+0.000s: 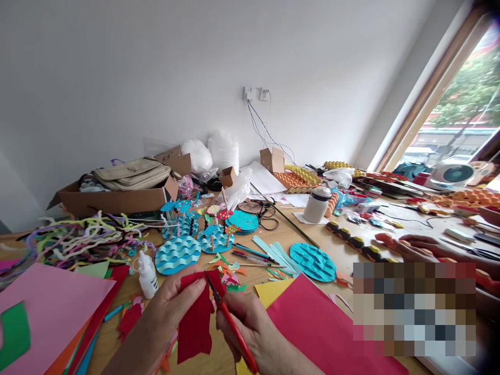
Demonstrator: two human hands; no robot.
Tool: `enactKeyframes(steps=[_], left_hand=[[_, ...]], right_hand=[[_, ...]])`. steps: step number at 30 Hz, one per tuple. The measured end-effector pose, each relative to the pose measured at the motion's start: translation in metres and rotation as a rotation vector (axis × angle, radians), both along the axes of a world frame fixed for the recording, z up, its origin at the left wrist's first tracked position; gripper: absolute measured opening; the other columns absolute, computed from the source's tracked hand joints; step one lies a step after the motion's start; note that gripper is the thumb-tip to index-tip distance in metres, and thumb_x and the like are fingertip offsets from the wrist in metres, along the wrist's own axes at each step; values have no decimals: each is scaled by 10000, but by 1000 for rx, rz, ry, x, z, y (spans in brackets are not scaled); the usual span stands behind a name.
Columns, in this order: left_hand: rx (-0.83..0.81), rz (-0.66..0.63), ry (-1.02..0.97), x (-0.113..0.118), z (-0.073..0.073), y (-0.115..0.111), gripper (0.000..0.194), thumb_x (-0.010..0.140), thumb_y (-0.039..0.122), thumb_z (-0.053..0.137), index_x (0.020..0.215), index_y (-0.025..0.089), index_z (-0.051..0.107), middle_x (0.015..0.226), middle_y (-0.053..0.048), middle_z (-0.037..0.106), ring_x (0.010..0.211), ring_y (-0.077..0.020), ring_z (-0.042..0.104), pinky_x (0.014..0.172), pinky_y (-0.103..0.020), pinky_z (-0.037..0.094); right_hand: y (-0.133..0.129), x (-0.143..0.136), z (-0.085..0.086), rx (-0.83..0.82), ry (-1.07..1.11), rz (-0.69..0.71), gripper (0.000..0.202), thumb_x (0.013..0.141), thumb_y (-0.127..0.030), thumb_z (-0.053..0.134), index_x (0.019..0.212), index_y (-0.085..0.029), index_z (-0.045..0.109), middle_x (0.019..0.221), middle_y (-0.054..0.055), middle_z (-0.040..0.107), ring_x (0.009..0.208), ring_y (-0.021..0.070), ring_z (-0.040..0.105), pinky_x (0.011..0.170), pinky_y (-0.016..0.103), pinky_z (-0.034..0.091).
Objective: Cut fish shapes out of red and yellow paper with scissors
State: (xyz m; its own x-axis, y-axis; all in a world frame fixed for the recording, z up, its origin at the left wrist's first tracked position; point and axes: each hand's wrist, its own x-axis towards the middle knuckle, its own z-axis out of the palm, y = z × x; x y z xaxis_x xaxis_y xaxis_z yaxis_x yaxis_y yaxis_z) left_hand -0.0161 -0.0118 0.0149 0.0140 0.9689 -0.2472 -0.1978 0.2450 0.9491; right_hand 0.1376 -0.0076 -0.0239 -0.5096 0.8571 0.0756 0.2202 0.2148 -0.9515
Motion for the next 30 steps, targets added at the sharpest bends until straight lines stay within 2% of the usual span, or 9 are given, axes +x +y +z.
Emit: enactKeyframes(steps=[6,10,13,18,22,26,30], left_hand=[[124,-40,116,-4,-15,6,181,695,407,666,693,226,671,567,48,641,553,-115,549,537,-170,463],[133,1,145,-6,-20,6,210,693,433,666,723,226,683,581,34,659,577,-131,575,536,-175,476],[97,27,120,-5,-17,5,237,664,444,684,744,222,680,571,33,658,534,-135,574,471,-184,462],[64,73,77,3,-3,1,212,618,390,715,730,215,674,531,44,654,477,-118,569,447,-176,455],[17,97,135,8,8,-4,181,624,378,694,702,219,658,407,64,571,326,-95,474,309,-168,334],[34,124,151,11,10,-5,172,616,368,690,690,218,651,428,45,595,344,-128,530,308,-189,356],[45,148,108,13,7,-5,176,612,360,687,702,214,650,475,42,634,372,-109,539,346,-175,388]], right_hand=[[-1,-3,-7,-144,83,28,240,889,-315,416,684,-191,392,557,-47,416,472,77,403,424,168,307],[-2,-4,-6,-96,59,15,227,883,-287,411,679,-189,398,565,-47,409,482,77,388,433,173,289],[-1,-3,-4,-26,20,8,234,883,-276,415,668,-186,398,572,-49,396,505,75,371,450,185,257],[-2,-3,-5,-8,20,13,246,892,-281,411,665,-185,396,567,-55,369,515,74,339,462,199,233],[-2,-4,-6,-21,61,0,287,902,-327,411,655,-184,386,569,-58,350,508,70,318,462,201,228],[-3,-7,-6,-21,112,-4,298,901,-326,405,641,-185,367,567,-61,327,497,66,300,461,199,233],[-3,-8,-7,12,132,-26,344,891,-380,408,611,-187,351,557,-58,314,499,70,277,450,198,226]])
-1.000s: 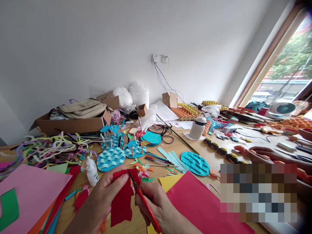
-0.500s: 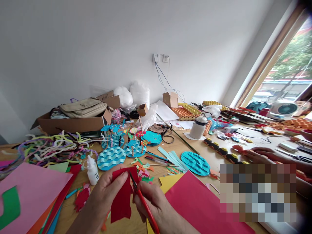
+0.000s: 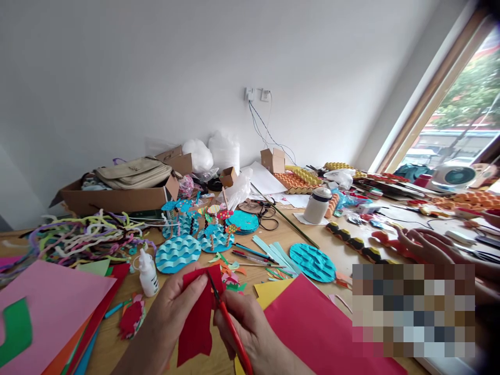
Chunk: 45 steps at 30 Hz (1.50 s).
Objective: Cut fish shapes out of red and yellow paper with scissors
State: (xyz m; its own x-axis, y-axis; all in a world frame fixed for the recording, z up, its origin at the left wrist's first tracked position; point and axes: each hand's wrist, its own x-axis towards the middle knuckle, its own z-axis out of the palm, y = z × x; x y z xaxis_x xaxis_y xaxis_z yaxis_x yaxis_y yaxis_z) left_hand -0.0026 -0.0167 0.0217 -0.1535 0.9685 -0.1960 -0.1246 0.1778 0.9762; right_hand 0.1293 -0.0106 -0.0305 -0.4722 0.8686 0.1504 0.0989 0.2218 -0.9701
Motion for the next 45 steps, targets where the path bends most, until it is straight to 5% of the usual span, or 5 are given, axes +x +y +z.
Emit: enactKeyframes(steps=[15,23,35,45], left_hand=[[-62,-55,-25,-4,3,-1,197,593,362,720,683,201,653,459,56,600,405,-89,487,389,-166,361],[-43,-113,-54,-11,-9,3,226,587,375,734,707,199,659,481,50,619,434,-92,502,396,-161,359],[-142,-165,-89,-19,2,-4,263,570,364,765,767,220,668,498,61,636,478,-98,547,442,-157,395],[-96,-288,-62,-27,-9,-2,245,620,426,727,730,211,684,572,33,652,535,-128,565,483,-191,424]], right_hand=[[0,5,-2,-11,-125,15,465,882,-571,348,633,-181,399,538,-44,332,498,77,288,423,187,215],[-1,8,0,-21,-177,19,421,893,-505,401,627,-178,406,538,-49,321,503,74,279,432,186,212],[-4,16,1,1,-194,85,461,896,-533,400,607,-175,380,540,-52,307,497,66,261,411,182,178],[-5,18,3,-45,-210,130,369,917,-434,425,655,-174,412,572,-45,363,532,73,317,448,183,223]])
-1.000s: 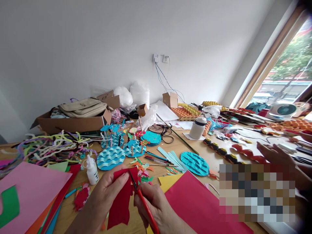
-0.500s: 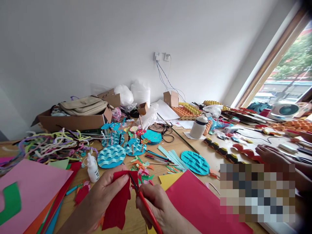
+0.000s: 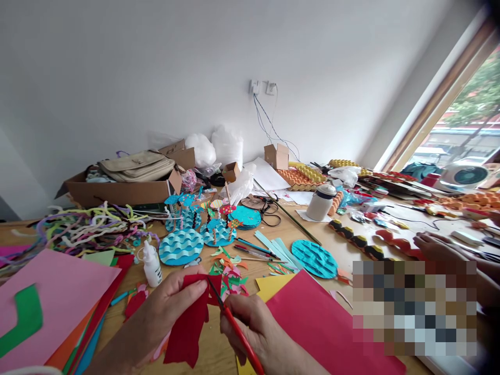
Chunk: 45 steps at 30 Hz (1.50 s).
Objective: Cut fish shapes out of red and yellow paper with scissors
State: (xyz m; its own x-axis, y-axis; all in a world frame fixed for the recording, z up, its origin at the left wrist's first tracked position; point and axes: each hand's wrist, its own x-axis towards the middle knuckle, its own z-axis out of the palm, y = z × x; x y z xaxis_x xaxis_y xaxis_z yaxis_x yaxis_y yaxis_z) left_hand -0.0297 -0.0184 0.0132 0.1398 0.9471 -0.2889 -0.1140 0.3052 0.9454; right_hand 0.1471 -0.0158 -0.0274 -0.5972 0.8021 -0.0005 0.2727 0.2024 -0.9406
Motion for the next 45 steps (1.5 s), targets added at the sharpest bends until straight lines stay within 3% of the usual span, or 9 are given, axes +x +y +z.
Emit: enactKeyframes(steps=[4,9,16,25,38,45], left_hand=[[-14,61,9,2,-1,-1,249,638,383,722,816,214,686,600,32,672,552,-130,581,497,-193,430],[-39,34,1,4,1,-2,251,620,378,729,809,217,689,567,33,658,562,-156,600,507,-214,440],[-66,-14,6,4,12,-2,244,591,390,749,753,212,714,530,41,643,505,-114,561,461,-174,403],[-124,-15,-13,1,10,-1,274,566,367,775,769,209,679,497,60,634,461,-91,558,428,-147,400],[-131,-289,122,-14,2,10,209,699,382,672,691,189,591,510,69,533,460,-87,508,424,-174,407],[-153,-333,121,-17,3,11,187,718,368,652,779,199,600,519,71,560,485,-87,543,474,-176,425]], right_hand=[[-1,-2,0,-32,20,-13,334,923,-374,414,653,-177,400,571,-48,361,521,70,320,445,181,230],[0,-1,1,-40,30,-16,355,906,-395,447,631,-176,393,564,-50,349,506,65,295,439,183,216],[-1,-1,-2,-69,37,-38,401,890,-460,443,608,-179,389,535,-55,322,479,64,275,418,187,200],[-2,1,6,-95,27,-29,344,869,-352,479,588,-179,383,528,-57,321,472,60,280,407,184,189],[1,10,9,-13,2,35,322,891,-291,463,600,-165,404,531,-60,339,472,51,267,402,171,200],[1,15,15,-13,-56,58,309,881,-280,476,604,-174,389,521,-63,350,470,56,283,396,174,214]])
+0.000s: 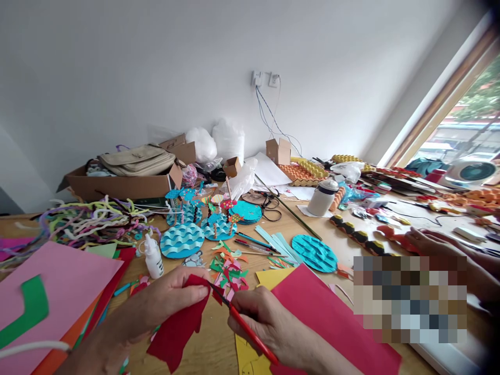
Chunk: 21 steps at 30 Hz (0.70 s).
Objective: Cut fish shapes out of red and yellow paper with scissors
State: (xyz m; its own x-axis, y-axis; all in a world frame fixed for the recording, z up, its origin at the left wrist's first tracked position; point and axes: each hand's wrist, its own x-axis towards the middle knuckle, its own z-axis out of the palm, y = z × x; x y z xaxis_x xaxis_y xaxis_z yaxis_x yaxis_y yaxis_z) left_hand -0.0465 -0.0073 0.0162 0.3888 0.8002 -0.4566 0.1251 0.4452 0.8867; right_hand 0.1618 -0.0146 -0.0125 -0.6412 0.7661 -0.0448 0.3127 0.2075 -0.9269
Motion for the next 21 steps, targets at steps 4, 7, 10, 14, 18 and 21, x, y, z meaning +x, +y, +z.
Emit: enactKeyframes(steps=[4,7,10,14,18,21], left_hand=[[-9,-31,-1,-1,1,2,189,704,351,665,799,199,607,537,76,551,482,-81,525,471,-176,419],[-6,-63,22,-1,2,3,167,695,337,668,754,192,609,533,81,523,471,-77,505,445,-167,389],[7,-116,34,-2,0,5,146,705,328,650,706,188,608,529,80,513,474,-73,496,435,-155,368],[39,-145,48,-7,-8,8,148,712,339,629,711,193,609,528,78,506,466,-71,492,424,-149,352],[10,-140,90,-8,-8,9,184,684,350,646,788,198,627,564,66,530,494,-87,508,424,-161,360],[9,-123,122,-5,-3,8,191,660,359,658,747,196,612,534,68,529,466,-85,489,410,-163,353]], right_hand=[[1,2,3,45,-44,33,323,879,-278,483,596,-177,364,525,-66,321,481,59,260,401,181,205],[3,4,5,67,-81,58,323,890,-294,469,604,-178,372,526,-66,323,478,61,264,403,183,207],[4,7,8,94,-124,64,319,897,-304,454,614,-181,376,530,-64,332,480,63,275,406,184,216],[4,10,9,147,-178,87,306,897,-304,458,626,-182,383,535,-64,347,481,63,286,414,186,221],[4,11,11,198,-221,101,303,892,-304,469,627,-178,391,548,-58,381,491,62,314,436,186,233],[5,11,12,183,-227,91,290,890,-303,468,637,-177,402,559,-54,396,500,64,325,443,179,246]])
